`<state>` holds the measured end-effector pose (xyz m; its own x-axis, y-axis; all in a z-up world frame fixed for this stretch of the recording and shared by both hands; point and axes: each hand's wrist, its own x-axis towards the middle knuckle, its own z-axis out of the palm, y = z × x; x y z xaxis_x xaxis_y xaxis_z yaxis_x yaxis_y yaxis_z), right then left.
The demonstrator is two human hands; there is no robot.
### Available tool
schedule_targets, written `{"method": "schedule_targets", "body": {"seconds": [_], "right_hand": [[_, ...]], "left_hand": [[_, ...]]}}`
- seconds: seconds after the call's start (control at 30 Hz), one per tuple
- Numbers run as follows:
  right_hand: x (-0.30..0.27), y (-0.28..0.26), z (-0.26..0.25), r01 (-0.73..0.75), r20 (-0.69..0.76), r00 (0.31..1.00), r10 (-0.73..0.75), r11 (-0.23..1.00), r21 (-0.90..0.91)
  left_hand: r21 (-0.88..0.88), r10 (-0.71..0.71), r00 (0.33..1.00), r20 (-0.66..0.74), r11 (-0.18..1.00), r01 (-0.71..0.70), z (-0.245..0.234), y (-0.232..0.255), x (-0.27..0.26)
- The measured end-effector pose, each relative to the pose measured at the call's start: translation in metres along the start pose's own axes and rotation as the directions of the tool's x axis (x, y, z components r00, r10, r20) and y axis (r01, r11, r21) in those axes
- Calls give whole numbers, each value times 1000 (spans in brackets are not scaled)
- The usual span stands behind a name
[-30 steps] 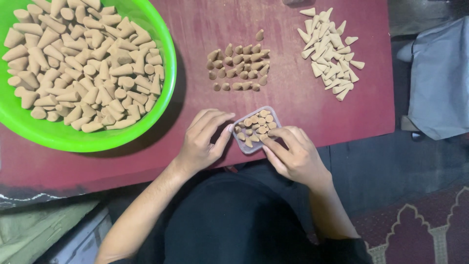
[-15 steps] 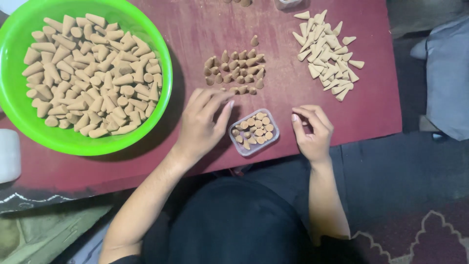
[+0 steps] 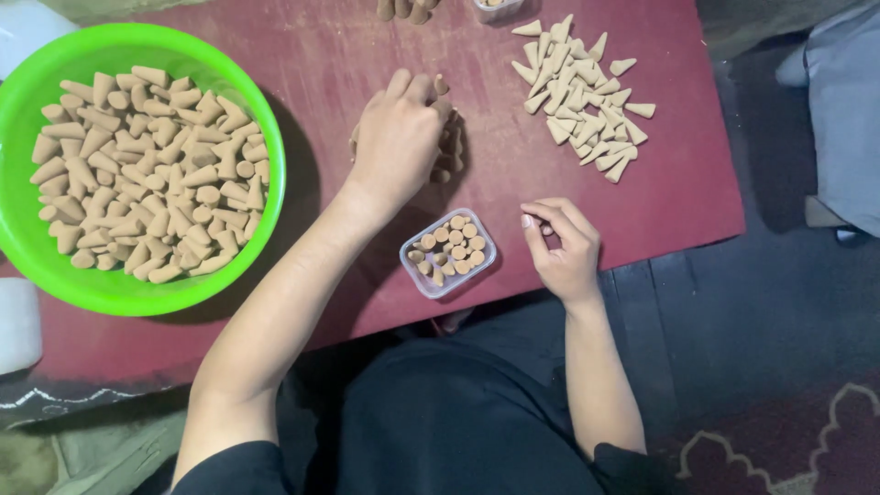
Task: Sorting and packing incense cones into a small plastic container on a red table.
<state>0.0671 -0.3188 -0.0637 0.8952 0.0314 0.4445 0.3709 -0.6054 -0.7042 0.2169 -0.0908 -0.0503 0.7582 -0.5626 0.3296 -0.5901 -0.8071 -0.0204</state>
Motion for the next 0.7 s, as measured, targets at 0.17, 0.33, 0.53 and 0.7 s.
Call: {"method": "schedule_targets", "body": {"seconds": [0.17,0.33,0.53,0.7], "right_hand": [[1,2,-1,0,4,1000,0,1000,19],[0,4,-1,5,15,1000,-5,999,38],[-3,8,0,-11,24,1000,11,1000,30],[-3,7,0,-1,-6,1000,1,999,36]], "left_hand": [[49,47,999,-1,998,-47,11,-3,1],[-39,34,999,24,999,-33,8,-7,7],[-182,-148,986,-76,974,132,13,-21,44],[-290,-222,966,131,923,252,38,-28,53]]}}
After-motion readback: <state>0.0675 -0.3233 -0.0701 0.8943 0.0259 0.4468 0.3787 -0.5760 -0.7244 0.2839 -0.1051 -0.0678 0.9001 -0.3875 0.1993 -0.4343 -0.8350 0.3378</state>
